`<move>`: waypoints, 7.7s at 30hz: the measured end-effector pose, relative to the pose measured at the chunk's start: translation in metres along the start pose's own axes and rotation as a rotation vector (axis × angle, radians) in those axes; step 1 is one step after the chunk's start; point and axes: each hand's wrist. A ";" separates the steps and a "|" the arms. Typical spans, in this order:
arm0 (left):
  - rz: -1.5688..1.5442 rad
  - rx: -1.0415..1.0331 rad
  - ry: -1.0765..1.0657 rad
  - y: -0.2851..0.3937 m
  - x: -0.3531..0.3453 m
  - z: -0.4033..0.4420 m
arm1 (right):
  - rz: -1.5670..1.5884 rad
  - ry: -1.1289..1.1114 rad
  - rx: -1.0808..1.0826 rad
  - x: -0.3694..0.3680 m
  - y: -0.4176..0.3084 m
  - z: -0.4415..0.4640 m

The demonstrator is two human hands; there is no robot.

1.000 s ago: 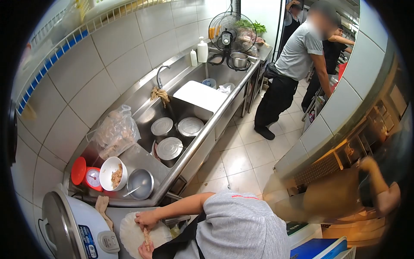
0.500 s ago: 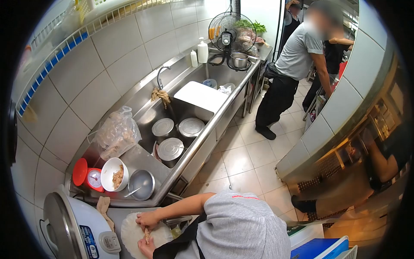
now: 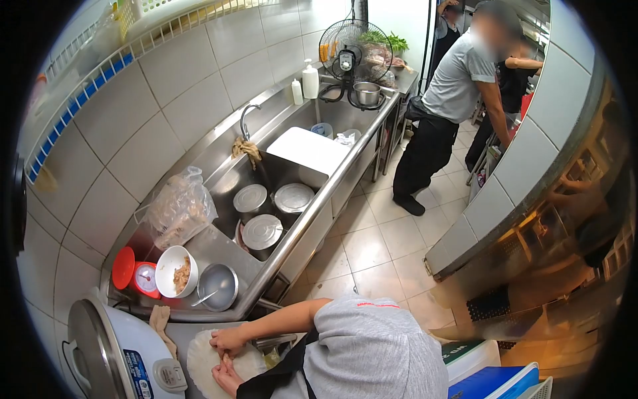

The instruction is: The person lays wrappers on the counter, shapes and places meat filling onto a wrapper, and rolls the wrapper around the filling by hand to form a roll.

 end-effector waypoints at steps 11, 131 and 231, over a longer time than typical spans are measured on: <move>-0.022 0.002 0.051 -0.004 -0.028 0.011 | 0.057 0.033 0.034 0.015 0.018 -0.007; 0.188 0.277 0.220 -0.023 -0.005 -0.033 | -0.102 -0.313 0.192 0.043 -0.047 0.044; 0.051 0.255 -0.055 -0.045 0.034 -0.015 | -0.027 -0.480 0.112 0.026 -0.048 0.068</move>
Point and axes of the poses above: each hand's wrist, its own z-axis towards the middle knuckle, its own x-axis out of the back of the hand, y = z × x, and after that the axes turned 3 degrees about y, right-handed
